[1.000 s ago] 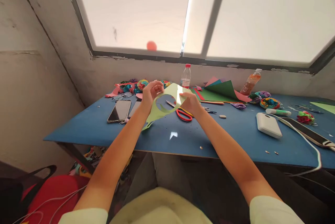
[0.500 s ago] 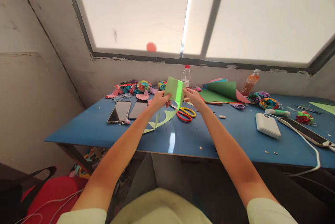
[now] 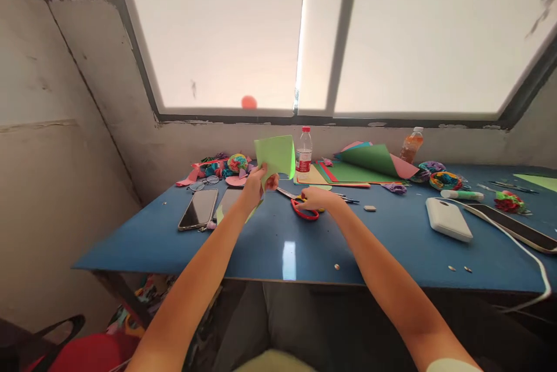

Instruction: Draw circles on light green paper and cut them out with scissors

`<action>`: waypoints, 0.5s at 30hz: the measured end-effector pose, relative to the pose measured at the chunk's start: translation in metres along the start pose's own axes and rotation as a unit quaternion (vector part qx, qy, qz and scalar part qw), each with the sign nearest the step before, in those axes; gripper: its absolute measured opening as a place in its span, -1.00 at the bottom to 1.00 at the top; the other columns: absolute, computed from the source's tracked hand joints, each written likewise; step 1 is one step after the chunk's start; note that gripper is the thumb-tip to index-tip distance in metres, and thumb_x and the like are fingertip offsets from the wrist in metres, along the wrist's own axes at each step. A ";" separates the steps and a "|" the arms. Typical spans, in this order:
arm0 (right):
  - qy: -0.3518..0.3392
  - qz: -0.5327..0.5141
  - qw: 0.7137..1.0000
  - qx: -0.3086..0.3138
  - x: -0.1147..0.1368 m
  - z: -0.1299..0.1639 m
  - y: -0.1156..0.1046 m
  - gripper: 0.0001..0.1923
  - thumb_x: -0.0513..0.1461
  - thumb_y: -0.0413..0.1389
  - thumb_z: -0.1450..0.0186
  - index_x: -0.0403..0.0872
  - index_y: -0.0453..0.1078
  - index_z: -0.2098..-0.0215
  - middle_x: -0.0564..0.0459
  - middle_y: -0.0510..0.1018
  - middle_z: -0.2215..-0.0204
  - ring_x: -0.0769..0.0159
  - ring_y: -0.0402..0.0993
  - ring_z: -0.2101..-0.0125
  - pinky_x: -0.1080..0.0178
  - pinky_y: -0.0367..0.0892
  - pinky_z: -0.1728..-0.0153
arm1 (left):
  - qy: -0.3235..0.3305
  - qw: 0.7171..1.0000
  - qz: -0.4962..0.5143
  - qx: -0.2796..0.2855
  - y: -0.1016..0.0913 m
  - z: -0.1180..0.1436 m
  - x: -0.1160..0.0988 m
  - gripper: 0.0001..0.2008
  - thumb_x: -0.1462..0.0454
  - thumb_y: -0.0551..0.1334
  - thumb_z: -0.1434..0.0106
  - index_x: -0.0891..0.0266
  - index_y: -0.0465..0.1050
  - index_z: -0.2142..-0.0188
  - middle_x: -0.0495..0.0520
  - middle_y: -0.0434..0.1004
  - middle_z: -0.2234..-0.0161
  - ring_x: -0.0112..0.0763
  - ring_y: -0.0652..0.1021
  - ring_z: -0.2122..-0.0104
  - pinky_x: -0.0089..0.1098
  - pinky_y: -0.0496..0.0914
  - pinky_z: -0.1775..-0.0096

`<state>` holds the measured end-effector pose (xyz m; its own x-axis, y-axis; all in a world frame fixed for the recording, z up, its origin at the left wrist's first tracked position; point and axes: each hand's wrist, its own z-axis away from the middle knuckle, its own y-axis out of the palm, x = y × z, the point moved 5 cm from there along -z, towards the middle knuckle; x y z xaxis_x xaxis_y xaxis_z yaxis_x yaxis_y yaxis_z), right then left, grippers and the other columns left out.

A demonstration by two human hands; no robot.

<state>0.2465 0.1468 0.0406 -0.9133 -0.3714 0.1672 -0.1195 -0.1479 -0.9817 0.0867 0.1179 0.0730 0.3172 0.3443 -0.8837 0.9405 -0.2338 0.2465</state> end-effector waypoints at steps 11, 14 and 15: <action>0.030 0.061 0.997 0.025 0.007 -0.005 0.015 -0.46 -0.24 0.17 -0.07 -0.23 0.28 -0.02 -0.30 0.45 0.07 -0.01 0.44 0.11 0.24 0.33 0.35 | -0.103 0.979 -0.031 -0.173 -0.033 -0.012 0.026 -0.73 0.24 0.08 -0.25 0.17 -0.02 0.50 -0.25 -0.08 0.73 -0.69 -0.02 0.79 -0.59 -0.13 0.70; 0.028 0.054 0.998 0.025 0.009 -0.006 0.017 -0.44 -0.18 0.19 -0.06 -0.22 0.29 -0.01 -0.29 0.46 0.07 0.00 0.45 0.12 0.25 0.34 0.35 | -0.096 0.980 -0.020 -0.174 -0.033 -0.011 0.024 -0.75 0.25 0.06 -0.25 0.18 -0.02 0.50 -0.25 -0.09 0.73 -0.67 -0.01 0.80 -0.60 -0.09 0.71; 0.028 0.052 0.998 0.025 0.009 -0.006 0.016 -0.47 -0.18 0.19 -0.06 -0.22 0.31 0.02 -0.28 0.47 0.08 0.01 0.47 0.14 0.25 0.34 0.37 | -0.091 0.980 -0.014 -0.176 -0.033 -0.011 0.022 -0.76 0.26 0.05 -0.25 0.18 -0.01 0.50 -0.24 -0.08 0.73 -0.67 0.00 0.79 -0.59 -0.06 0.71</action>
<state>0.2341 0.1464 0.0254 -0.9405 -0.3346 0.0587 -0.0053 -0.1583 -0.9874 0.0639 0.1427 0.0500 0.2928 0.1706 -0.9408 0.9429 0.1119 0.3137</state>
